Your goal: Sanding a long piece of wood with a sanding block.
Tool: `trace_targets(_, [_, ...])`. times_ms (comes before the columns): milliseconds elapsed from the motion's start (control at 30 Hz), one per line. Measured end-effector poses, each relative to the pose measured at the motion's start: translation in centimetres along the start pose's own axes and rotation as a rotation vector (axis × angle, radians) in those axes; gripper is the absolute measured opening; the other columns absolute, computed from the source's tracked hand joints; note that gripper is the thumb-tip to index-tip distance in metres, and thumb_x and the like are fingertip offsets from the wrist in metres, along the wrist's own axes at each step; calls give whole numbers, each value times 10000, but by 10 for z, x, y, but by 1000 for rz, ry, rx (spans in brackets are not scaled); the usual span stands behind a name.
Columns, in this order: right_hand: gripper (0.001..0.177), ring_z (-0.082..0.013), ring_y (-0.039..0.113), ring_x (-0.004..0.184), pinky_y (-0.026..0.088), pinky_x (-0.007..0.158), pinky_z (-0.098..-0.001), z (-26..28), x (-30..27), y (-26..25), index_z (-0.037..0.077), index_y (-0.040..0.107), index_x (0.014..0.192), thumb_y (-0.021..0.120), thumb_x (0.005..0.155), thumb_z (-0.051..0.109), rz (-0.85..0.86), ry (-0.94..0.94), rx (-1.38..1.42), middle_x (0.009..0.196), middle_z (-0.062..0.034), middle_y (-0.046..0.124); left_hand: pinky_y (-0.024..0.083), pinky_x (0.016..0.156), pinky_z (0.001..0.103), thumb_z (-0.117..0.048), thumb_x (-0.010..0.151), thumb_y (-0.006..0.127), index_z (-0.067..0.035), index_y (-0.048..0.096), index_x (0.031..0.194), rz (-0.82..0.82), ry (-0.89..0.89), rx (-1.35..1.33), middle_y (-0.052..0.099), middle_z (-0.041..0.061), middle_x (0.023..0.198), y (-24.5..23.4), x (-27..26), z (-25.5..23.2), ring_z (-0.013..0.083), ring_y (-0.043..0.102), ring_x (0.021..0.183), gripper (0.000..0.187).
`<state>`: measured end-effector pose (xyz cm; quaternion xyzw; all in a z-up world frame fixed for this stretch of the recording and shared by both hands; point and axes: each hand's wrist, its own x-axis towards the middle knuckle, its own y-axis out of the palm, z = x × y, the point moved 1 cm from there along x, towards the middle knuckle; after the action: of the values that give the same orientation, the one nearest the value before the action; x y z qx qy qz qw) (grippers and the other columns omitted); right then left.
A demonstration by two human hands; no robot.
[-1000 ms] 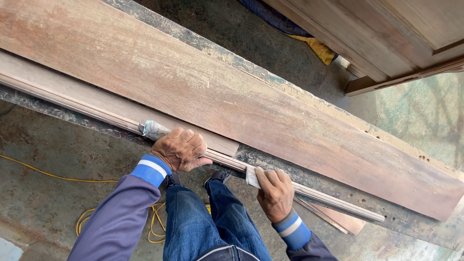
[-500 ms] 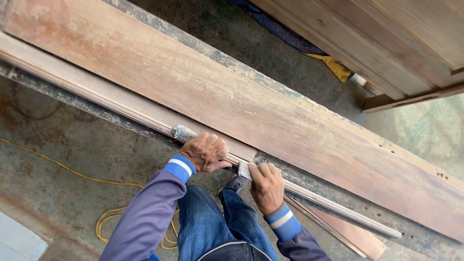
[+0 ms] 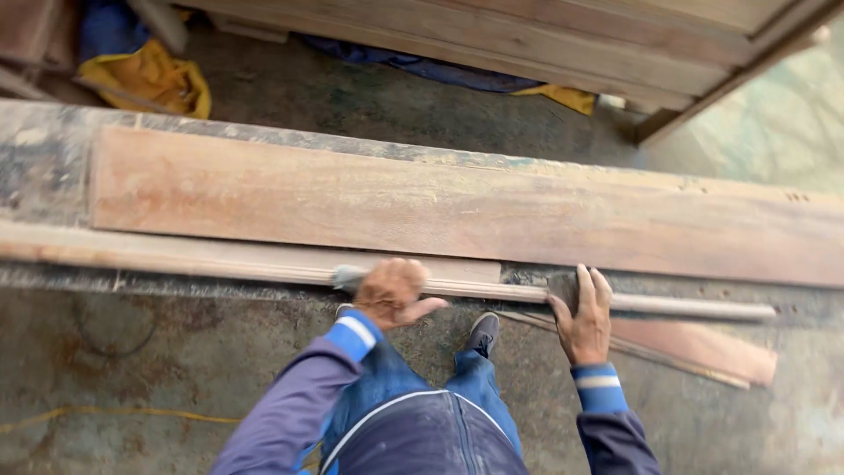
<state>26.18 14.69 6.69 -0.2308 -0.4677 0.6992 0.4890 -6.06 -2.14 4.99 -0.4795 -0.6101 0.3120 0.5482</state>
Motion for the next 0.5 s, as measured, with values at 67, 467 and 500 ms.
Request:
trace_targets(67, [763, -442, 493, 1364, 449, 1116, -513, -2, -6, 3, 90, 460, 1528, 808, 868, 250, -49, -34, -75, 1489, -259, 507, 398, 598, 379, -760, 870, 635, -96, 559, 884, 29, 2, 36, 473, 65, 745, -35, -23, 33, 218, 497, 668, 668])
trace_targets(467, [827, -349, 579, 1031, 506, 929, -448, 5, -23, 35, 30, 521, 1349, 939, 662, 225, -338, 514, 61, 1136, -173, 564, 476, 704, 412, -492, 737, 758, -79, 619, 1053, 212, 187, 53, 612, 97, 995, -72, -96, 167, 284, 601, 852, 539])
trace_targets(500, [734, -363, 589, 1064, 502, 945, -445, 2, -27, 42, 26, 560, 1306, 923, 689, 188, -378, 424, 30, 1153, -187, 582, 479, 716, 417, -455, 735, 764, -94, 607, 1012, 260, 162, 43, 609, 95, 972, -65, -100, 168, 284, 605, 857, 482])
